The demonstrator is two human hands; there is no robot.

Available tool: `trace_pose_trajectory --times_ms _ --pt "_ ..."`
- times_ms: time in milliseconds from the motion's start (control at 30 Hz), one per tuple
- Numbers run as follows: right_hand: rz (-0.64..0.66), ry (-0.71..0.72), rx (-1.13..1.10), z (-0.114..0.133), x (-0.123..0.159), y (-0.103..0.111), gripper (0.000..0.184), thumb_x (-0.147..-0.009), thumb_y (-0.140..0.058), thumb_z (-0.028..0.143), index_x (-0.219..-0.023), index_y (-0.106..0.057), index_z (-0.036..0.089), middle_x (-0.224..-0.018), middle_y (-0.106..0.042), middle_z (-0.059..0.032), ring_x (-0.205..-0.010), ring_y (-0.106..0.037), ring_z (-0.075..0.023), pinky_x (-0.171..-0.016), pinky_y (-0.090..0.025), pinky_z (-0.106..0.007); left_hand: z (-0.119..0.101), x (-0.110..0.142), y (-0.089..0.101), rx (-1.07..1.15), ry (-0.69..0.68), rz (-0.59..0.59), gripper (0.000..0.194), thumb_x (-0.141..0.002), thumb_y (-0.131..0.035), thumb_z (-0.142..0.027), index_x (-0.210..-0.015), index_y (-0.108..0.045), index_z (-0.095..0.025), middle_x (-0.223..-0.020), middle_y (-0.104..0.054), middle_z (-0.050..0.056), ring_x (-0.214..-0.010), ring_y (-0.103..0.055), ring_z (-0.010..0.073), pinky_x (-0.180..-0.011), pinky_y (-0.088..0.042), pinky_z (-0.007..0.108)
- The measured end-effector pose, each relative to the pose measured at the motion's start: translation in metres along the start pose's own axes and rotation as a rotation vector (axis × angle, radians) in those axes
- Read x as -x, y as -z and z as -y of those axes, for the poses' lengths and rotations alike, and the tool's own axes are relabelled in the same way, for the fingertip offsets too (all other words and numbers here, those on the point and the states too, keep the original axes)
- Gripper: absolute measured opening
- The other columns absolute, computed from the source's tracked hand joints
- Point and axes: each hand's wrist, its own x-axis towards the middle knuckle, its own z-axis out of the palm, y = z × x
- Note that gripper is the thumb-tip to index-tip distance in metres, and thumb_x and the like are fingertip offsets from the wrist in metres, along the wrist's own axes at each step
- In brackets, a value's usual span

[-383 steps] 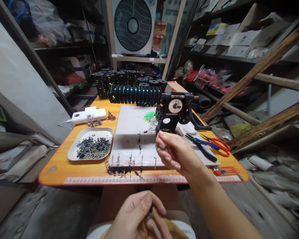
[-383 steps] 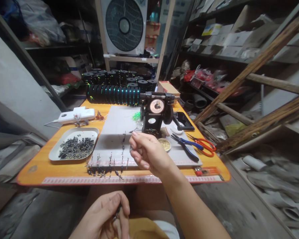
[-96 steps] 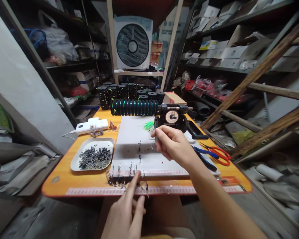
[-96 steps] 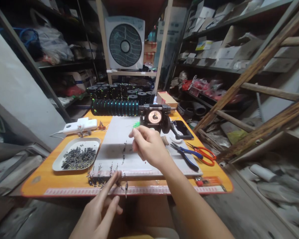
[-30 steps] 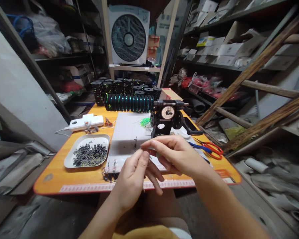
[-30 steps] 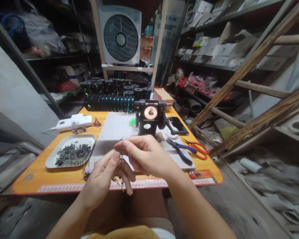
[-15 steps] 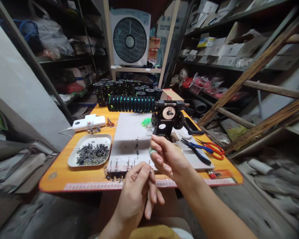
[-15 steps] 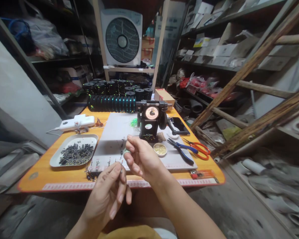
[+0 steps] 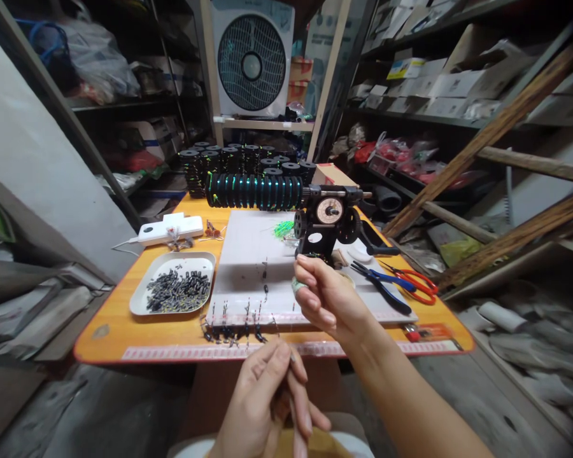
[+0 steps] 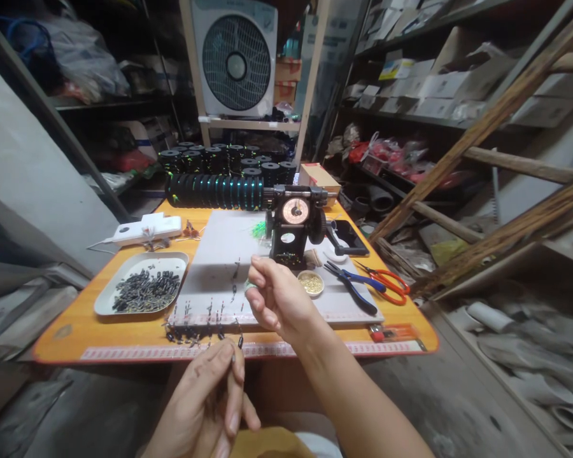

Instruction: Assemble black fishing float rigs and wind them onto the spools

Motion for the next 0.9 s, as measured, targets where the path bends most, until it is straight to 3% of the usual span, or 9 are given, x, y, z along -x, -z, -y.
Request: trace_pose_trajectory --times_ms 300,467,700,900 --pt "0.004 0.001 0.013 -0.001 0.0 0.005 0.038 -0.085 -0.056 0.043 -0.06 -0.041 0.019 -0.039 -0.049 0.0073 -0.019 -0.028 -0.0017 -0.02 -0.018 -0.01 0.002 0.008 0.007 0.07 0.038 0.072 0.032 -0.098 -0.04 -0.029 -0.085 -0.063 -0.012 -0.059 -0.075 0.007 -0.058 -0.074 0.0195 -0.038 -0.051 0.015" --pt "-0.007 0.005 0.017 -0.002 0.0 0.007 0.038 -0.085 -0.056 0.044 -0.06 -0.041 0.019 -0.038 -0.049 0.0072 -0.02 -0.029 -0.0017 -0.021 -0.017 -0.01 0.001 0.01 0.009 0.061 0.049 0.088 0.036 -0.099 -0.037 -0.03 -0.082 -0.063 -0.013 -0.061 -0.075 0.008 -0.051 -0.072 0.0162 -0.045 -0.053 0.017" --pt "-0.01 0.007 0.028 -0.002 0.0 0.008 0.038 -0.085 -0.057 0.045 -0.06 -0.042 0.019 -0.038 -0.049 0.0075 -0.02 -0.028 -0.0015 -0.021 -0.017 -0.01 -0.012 0.02 0.0 -0.033 0.164 -0.05 0.033 -0.096 -0.046 -0.035 -0.076 -0.06 -0.014 -0.056 -0.074 0.006 -0.06 -0.074 0.0176 -0.051 -0.052 0.018" --pt "-0.003 0.009 0.053 0.0 0.0 0.007 0.039 -0.085 -0.056 0.046 -0.061 -0.041 0.019 -0.039 -0.048 0.0075 -0.021 -0.028 -0.0018 -0.021 -0.016 -0.01 -0.013 0.02 -0.002 -0.044 0.171 -0.027 0.031 -0.092 -0.054 -0.039 -0.079 -0.063 -0.013 -0.061 -0.076 0.008 -0.052 -0.07 0.0149 -0.048 -0.048 0.017"
